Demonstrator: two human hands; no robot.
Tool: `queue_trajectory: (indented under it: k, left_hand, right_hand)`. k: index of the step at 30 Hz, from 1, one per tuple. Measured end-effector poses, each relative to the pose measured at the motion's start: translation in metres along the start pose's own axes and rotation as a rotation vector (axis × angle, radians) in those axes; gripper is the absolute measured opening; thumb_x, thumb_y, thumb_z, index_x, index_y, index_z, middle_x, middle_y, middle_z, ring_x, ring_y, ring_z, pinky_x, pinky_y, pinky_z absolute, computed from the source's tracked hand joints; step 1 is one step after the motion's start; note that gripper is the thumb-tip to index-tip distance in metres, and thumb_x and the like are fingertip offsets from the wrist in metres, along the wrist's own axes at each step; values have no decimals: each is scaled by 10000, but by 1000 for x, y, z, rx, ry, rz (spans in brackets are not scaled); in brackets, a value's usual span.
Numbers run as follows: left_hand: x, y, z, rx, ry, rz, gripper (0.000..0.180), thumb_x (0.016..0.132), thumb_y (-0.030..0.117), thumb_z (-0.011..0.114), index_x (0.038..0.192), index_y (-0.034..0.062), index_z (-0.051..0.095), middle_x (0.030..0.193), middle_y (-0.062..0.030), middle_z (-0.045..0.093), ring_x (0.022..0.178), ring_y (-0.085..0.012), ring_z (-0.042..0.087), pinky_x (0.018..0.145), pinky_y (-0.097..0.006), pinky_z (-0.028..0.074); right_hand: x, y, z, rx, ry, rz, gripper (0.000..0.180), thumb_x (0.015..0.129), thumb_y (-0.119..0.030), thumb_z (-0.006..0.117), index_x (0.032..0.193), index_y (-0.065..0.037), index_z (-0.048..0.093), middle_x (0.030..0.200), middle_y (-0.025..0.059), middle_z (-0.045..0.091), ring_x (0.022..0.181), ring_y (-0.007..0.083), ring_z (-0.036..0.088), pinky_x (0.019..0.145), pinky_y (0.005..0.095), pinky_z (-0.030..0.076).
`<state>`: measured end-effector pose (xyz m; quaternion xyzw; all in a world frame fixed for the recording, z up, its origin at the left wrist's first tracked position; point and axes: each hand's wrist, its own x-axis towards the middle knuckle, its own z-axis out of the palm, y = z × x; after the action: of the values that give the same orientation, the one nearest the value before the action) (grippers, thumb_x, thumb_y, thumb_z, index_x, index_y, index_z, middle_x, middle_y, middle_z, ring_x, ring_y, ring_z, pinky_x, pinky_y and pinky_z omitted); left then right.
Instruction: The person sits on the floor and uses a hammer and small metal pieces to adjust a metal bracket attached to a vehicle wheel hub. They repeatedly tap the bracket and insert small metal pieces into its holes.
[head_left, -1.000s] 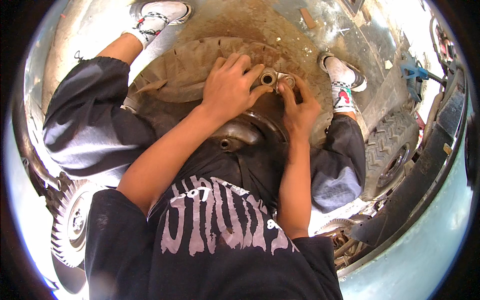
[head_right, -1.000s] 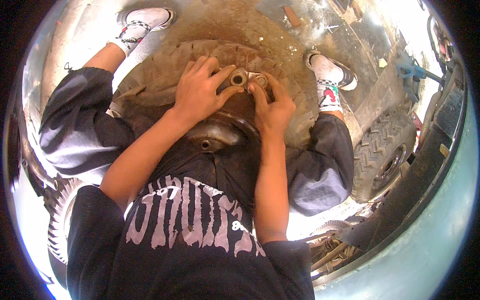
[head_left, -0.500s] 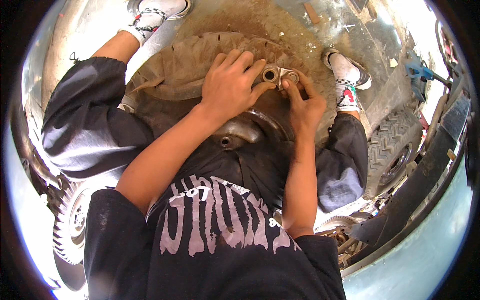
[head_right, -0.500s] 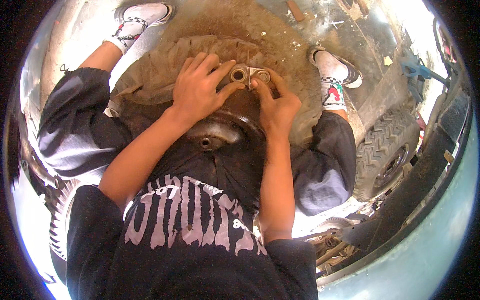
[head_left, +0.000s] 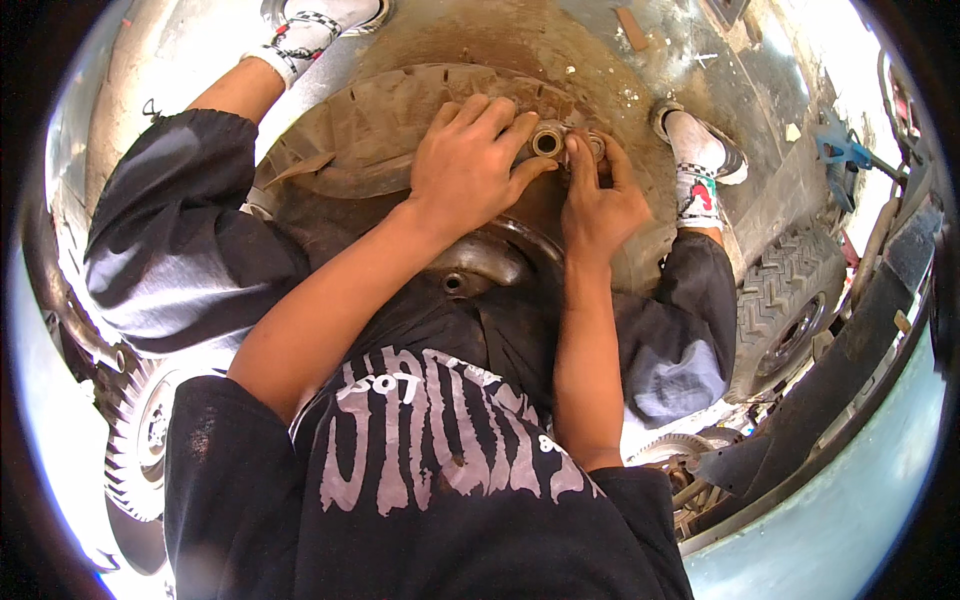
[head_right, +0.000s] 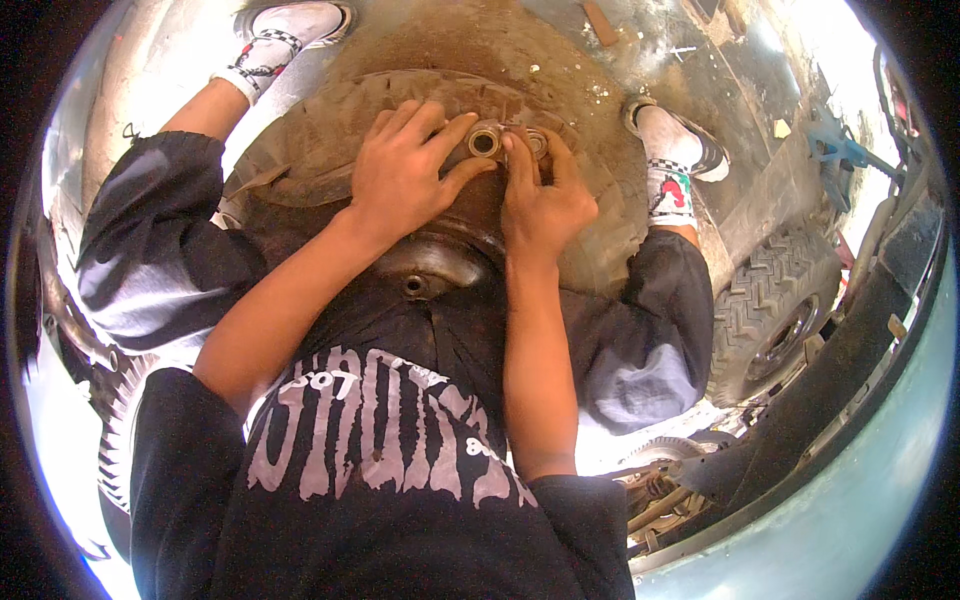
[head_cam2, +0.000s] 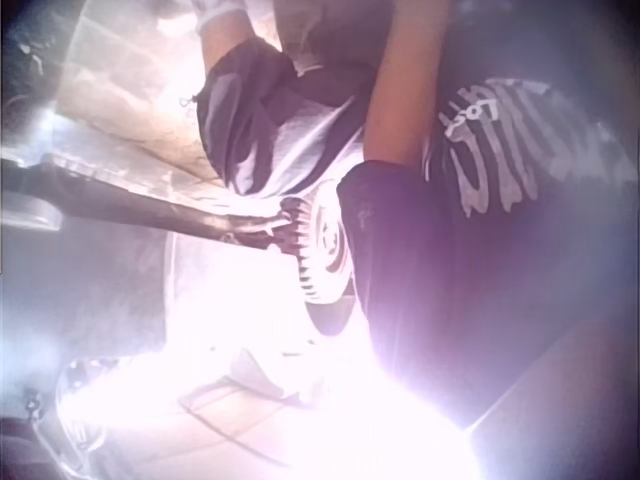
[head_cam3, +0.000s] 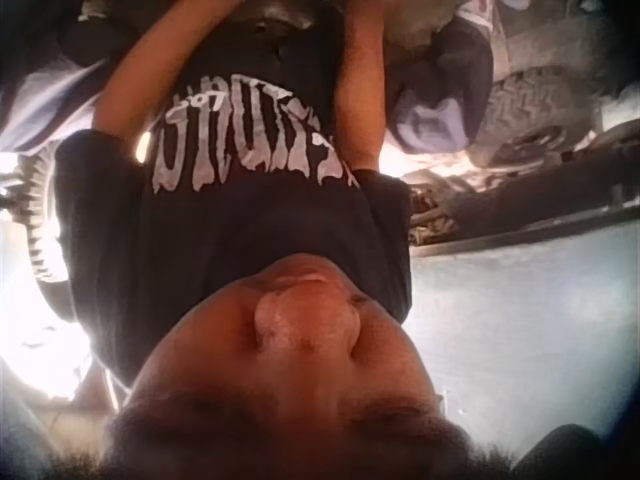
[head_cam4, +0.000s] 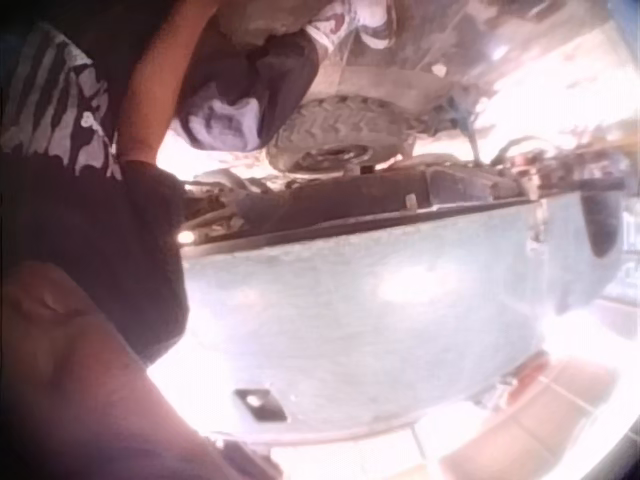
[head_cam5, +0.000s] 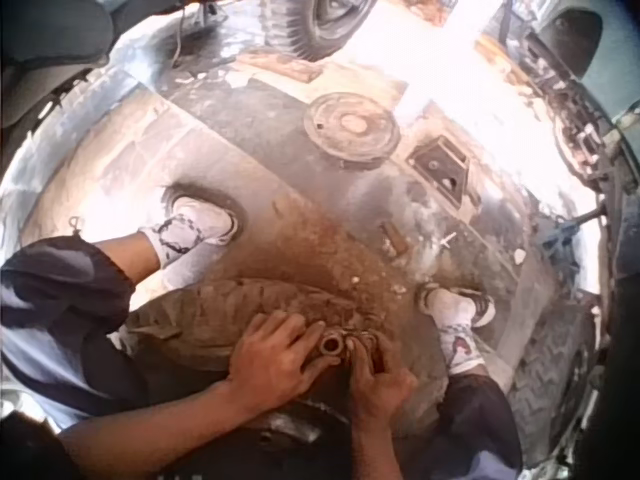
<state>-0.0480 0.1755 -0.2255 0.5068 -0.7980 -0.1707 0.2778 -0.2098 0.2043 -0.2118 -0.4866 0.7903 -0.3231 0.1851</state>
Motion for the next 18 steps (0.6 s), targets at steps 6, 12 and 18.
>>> queue_trajectory:
  k: [6,12,18]
  left_hand:
    - [1,1,-2,-2,-32,-52,497,795,405,844,1153,70,765,959,-62,637,952,-270,637,832,-422,514]
    - [3,-2,0,-2,17,-22,482,801,416,838,1133,73,776,945,-64,636,943,-274,637,829,-425,519]
    - [0,0,1,-5,3,-51,486,792,420,846,1130,78,780,945,-64,634,939,-278,638,818,-425,529]
  right_hand:
    - [2,23,0,38,3,-196,277,882,-224,835,1079,-34,787,917,186,777,828,331,776,761,390,595]
    - [12,-17,7,-228,75,36,236,920,-224,803,1056,-31,809,967,182,788,837,318,781,770,378,598]
    - [3,21,4,97,58,16,268,968,-235,781,1087,3,805,999,155,806,787,177,752,691,332,588]
